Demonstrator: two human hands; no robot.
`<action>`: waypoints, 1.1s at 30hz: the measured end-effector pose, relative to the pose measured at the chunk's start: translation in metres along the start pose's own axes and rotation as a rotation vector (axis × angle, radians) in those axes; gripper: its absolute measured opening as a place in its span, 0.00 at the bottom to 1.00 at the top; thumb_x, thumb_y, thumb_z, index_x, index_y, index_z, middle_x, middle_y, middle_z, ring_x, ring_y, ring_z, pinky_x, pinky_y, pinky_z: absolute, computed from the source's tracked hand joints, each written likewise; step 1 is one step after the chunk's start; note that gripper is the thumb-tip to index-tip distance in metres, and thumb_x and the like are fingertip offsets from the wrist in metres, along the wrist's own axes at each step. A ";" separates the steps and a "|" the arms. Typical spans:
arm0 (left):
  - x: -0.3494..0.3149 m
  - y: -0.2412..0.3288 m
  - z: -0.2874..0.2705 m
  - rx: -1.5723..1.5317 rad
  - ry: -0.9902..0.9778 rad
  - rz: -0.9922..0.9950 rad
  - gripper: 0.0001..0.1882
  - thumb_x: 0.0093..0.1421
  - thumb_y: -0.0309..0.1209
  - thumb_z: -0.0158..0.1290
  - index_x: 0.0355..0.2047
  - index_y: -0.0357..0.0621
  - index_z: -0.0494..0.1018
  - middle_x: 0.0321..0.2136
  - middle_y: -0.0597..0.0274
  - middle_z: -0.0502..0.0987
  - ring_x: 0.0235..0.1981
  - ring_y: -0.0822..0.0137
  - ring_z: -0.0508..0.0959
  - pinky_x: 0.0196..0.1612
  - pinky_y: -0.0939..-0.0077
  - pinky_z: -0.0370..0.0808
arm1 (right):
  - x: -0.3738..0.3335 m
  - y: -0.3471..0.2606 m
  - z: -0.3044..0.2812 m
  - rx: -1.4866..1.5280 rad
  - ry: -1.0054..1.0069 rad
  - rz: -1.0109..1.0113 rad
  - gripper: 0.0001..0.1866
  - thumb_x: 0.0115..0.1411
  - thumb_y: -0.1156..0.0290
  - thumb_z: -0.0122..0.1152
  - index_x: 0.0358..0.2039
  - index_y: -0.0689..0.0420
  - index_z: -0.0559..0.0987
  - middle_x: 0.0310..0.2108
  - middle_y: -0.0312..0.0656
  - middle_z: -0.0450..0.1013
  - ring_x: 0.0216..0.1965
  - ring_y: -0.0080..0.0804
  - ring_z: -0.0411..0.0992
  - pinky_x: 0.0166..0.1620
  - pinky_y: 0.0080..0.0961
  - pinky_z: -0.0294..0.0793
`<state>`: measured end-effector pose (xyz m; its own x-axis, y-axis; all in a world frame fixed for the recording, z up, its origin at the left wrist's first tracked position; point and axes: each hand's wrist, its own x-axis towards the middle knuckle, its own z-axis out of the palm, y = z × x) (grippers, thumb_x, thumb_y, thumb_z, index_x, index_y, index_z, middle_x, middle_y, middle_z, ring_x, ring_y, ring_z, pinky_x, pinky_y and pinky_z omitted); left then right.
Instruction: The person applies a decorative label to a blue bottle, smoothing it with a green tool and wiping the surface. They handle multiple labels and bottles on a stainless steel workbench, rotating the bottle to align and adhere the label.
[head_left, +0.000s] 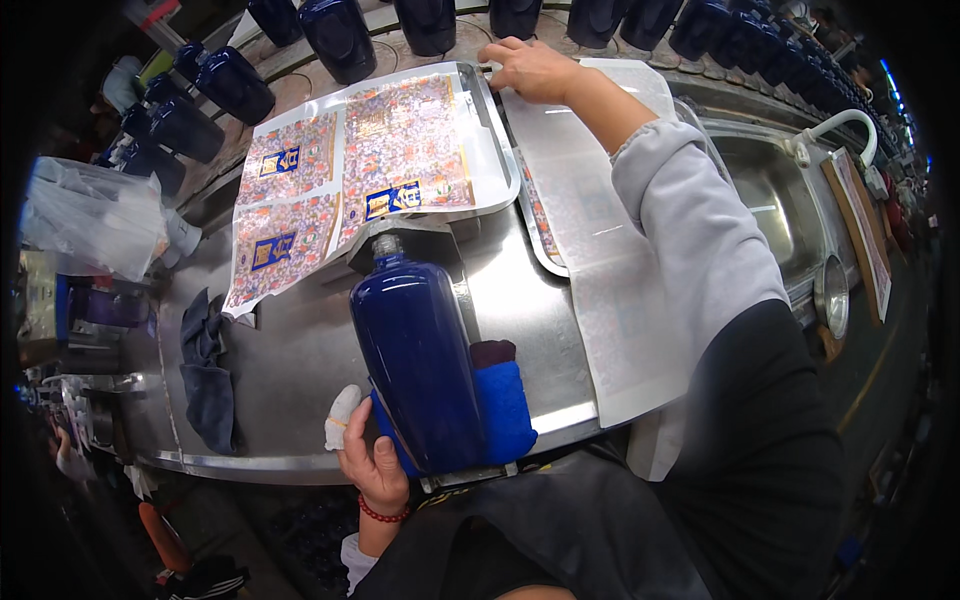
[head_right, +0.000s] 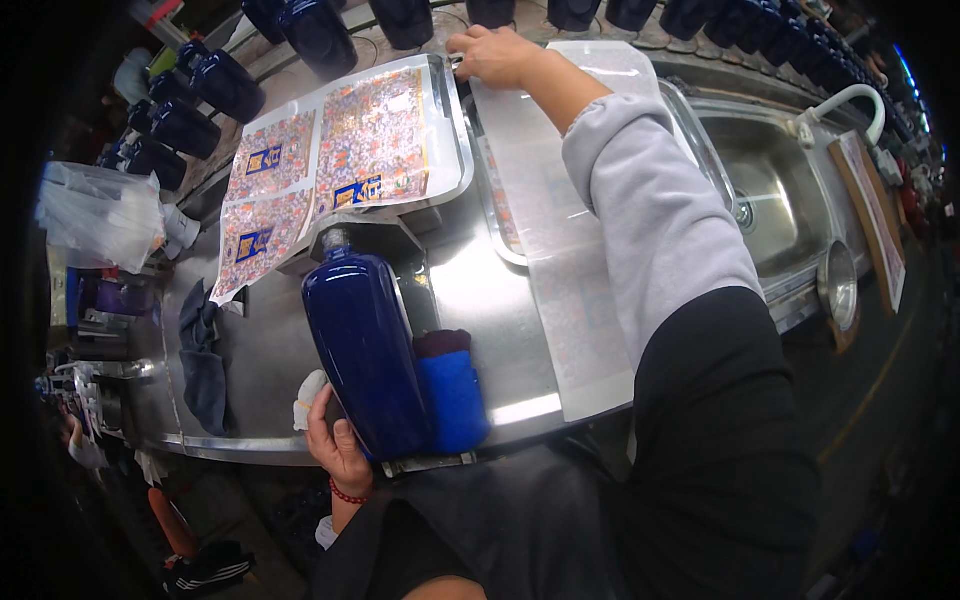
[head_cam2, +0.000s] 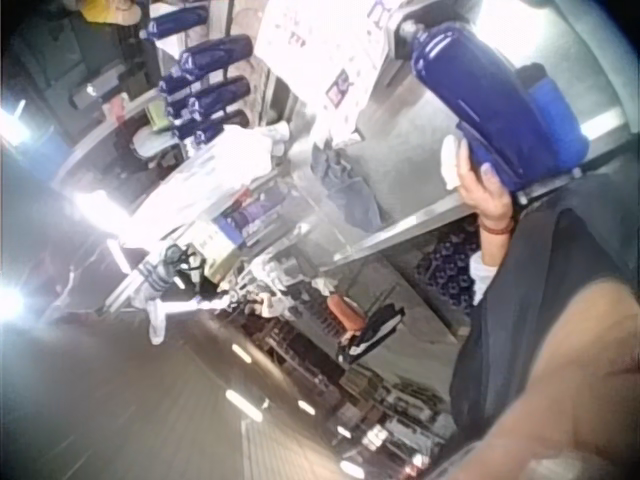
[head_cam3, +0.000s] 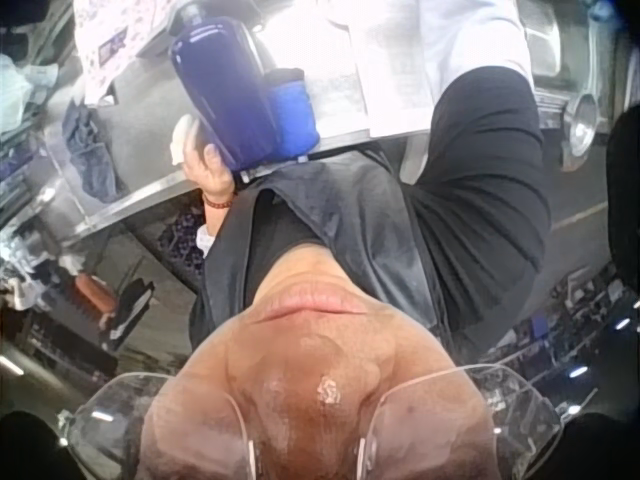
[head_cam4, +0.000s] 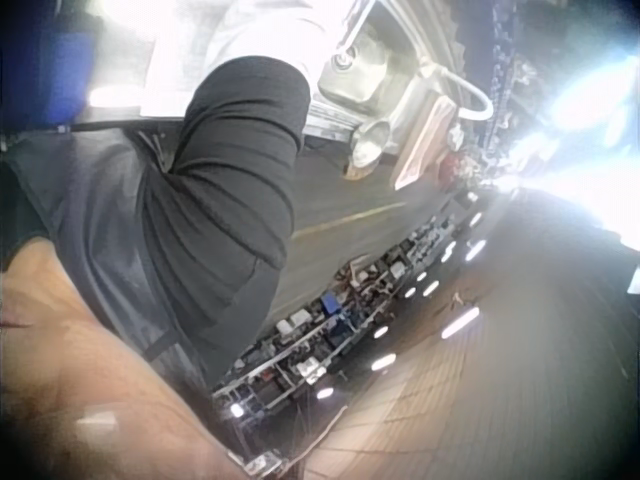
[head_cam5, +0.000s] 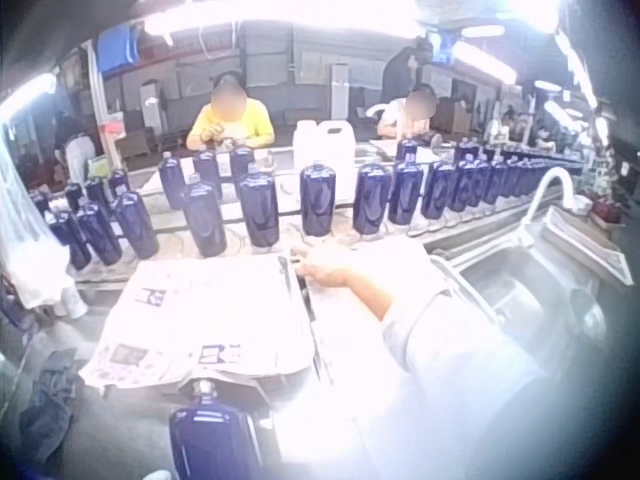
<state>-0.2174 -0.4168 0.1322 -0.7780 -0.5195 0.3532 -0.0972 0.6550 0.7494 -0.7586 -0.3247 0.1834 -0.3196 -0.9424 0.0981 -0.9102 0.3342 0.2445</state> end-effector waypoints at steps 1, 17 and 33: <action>0.000 0.000 0.000 0.001 0.000 -0.003 0.26 0.72 0.43 0.46 0.57 0.29 0.71 0.56 0.39 0.73 0.59 0.43 0.72 0.63 0.54 0.66 | -0.001 0.001 0.001 -0.005 -0.008 0.005 0.21 0.54 0.80 0.61 0.44 0.41 0.87 0.62 0.34 0.65 0.64 0.37 0.63 0.54 0.39 0.74; 0.004 0.002 0.003 0.028 0.036 0.030 0.28 0.72 0.45 0.44 0.57 0.29 0.71 0.50 0.44 0.79 0.52 0.51 0.78 0.57 0.60 0.70 | -0.017 0.011 0.015 -0.072 0.199 -0.016 0.10 0.60 0.70 0.57 0.38 0.45 0.85 0.55 0.30 0.70 0.62 0.33 0.64 0.51 0.39 0.72; 0.048 0.048 -0.021 0.090 0.024 0.223 0.25 0.71 0.41 0.49 0.58 0.29 0.70 0.58 0.38 0.72 0.62 0.45 0.70 0.65 0.56 0.64 | -0.165 -0.001 -0.069 0.188 0.063 0.031 0.01 0.54 0.77 0.61 0.28 0.57 0.80 0.37 0.40 0.74 0.50 0.42 0.71 0.49 0.38 0.76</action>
<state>-0.2464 -0.4216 0.1965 -0.7717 -0.3689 0.5181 0.0195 0.8005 0.5991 -0.6870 -0.1683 0.2331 -0.3367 -0.9271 0.1646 -0.9352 0.3496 0.0562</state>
